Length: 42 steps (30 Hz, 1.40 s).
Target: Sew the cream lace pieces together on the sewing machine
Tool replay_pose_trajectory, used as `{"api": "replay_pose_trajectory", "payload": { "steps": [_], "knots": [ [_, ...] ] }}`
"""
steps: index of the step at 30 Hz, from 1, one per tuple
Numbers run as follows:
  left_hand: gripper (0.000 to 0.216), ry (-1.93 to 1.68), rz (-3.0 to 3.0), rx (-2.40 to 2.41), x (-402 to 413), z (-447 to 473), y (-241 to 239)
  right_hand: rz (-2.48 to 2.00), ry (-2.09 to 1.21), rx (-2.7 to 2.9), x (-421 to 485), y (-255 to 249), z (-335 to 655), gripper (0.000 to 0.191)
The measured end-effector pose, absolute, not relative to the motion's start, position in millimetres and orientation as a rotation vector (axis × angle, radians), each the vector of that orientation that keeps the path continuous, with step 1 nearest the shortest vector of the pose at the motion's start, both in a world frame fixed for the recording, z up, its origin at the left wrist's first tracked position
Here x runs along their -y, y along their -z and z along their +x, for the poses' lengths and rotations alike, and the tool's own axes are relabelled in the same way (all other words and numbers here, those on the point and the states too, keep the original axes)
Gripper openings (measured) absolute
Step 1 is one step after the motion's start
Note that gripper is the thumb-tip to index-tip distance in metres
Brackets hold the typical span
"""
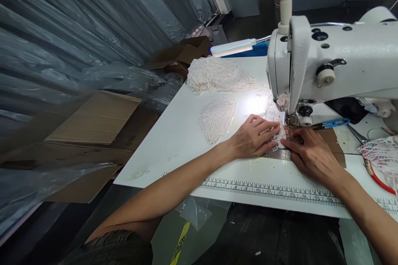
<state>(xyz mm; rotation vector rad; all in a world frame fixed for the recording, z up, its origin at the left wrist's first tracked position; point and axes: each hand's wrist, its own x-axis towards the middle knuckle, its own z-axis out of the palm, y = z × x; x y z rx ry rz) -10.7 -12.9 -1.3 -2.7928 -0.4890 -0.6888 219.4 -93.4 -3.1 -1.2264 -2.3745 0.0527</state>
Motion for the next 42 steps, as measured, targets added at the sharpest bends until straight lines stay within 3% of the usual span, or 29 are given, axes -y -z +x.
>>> {"api": "replay_pose_trajectory", "payload": {
  "steps": [7, 24, 42],
  "knots": [
    [0.033, 0.857, -2.673, 0.532, 15.4, -8.7, -2.1, -1.193, -0.033, 2.378, 93.2, 2.3, 218.0, 0.035],
    [0.051, 0.565, -2.853, 0.554, 13.8, -10.6, 1.8, -1.182, 0.033, 2.396, 94.3, 2.0, 216.6, 0.034],
    [0.035, 0.442, -2.864, 0.557, 4.1, -6.9, -8.4, -1.311, 0.076, 2.423, 95.1, -2.0, 208.3, 0.034]
  ]
}}
